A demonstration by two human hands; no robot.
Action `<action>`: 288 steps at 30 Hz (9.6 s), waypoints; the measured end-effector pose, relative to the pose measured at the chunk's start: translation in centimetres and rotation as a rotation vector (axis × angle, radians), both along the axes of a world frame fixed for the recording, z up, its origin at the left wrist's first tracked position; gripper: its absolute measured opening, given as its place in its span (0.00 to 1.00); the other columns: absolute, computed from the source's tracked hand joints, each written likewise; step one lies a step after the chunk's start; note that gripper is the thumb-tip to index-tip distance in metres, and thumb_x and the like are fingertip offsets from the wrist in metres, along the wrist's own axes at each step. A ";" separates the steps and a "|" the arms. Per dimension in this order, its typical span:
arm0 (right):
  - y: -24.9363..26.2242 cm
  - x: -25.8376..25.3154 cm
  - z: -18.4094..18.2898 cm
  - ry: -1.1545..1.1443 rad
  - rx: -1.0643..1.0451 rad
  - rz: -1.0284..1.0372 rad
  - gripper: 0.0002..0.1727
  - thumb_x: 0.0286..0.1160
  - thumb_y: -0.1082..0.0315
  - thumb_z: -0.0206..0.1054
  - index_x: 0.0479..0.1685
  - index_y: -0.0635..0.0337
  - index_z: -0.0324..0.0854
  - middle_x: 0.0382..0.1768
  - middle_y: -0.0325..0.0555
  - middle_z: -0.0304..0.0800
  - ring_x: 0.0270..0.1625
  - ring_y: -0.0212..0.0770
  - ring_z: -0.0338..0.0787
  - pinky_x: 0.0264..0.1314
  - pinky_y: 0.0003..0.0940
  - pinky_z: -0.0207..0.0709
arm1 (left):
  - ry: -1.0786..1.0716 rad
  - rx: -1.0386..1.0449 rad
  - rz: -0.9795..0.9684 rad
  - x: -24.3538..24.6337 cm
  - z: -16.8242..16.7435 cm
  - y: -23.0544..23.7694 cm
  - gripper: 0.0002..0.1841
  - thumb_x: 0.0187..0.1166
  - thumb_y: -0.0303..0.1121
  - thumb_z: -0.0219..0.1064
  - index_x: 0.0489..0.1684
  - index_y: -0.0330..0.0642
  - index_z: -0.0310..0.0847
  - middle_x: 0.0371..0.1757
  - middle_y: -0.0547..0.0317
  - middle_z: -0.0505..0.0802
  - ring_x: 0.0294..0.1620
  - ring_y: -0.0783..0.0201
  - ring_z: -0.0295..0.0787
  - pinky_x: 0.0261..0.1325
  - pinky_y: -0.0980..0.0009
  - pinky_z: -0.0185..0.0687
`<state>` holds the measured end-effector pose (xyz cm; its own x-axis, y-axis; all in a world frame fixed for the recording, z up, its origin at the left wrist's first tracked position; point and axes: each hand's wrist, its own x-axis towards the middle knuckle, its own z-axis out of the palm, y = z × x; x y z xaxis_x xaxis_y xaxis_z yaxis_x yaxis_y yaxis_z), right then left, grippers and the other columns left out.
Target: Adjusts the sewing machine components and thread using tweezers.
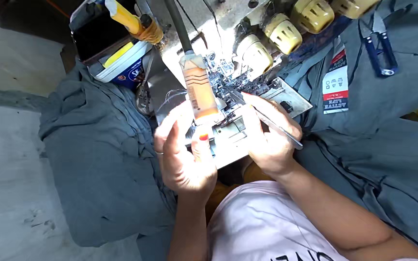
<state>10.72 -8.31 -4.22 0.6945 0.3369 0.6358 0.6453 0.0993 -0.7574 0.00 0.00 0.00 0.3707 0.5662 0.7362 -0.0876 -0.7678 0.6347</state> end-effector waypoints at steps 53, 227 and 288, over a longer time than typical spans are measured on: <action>2.1 4.7 4.2 1.452 0.160 0.404 0.10 0.91 0.72 0.52 0.51 0.64 0.80 0.30 0.45 0.93 0.30 0.35 0.94 0.37 0.26 0.89 | 0.618 -0.193 0.120 3.3 -0.4 4.1 0.11 0.83 0.28 0.64 0.53 0.34 0.90 0.46 0.46 0.90 0.48 0.59 0.84 0.58 0.66 0.76; -0.2 3.5 0.5 0.034 0.049 0.234 0.09 0.78 0.80 0.63 0.51 0.74 0.86 0.47 0.41 0.94 0.50 0.23 0.92 0.58 0.21 0.87 | 0.562 0.001 0.231 3.2 -1.2 3.4 0.12 0.78 0.26 0.62 0.50 0.36 0.92 0.39 0.50 0.93 0.41 0.62 0.87 0.51 0.70 0.78; -0.7 3.6 4.3 1.230 0.291 0.255 0.09 0.90 0.73 0.54 0.47 0.61 0.80 0.32 0.44 0.94 0.31 0.35 0.94 0.38 0.28 0.91 | 0.492 -0.066 0.244 3.0 -1.2 3.3 0.08 0.76 0.27 0.63 0.42 0.34 0.87 0.40 0.49 0.89 0.41 0.65 0.84 0.46 0.75 0.77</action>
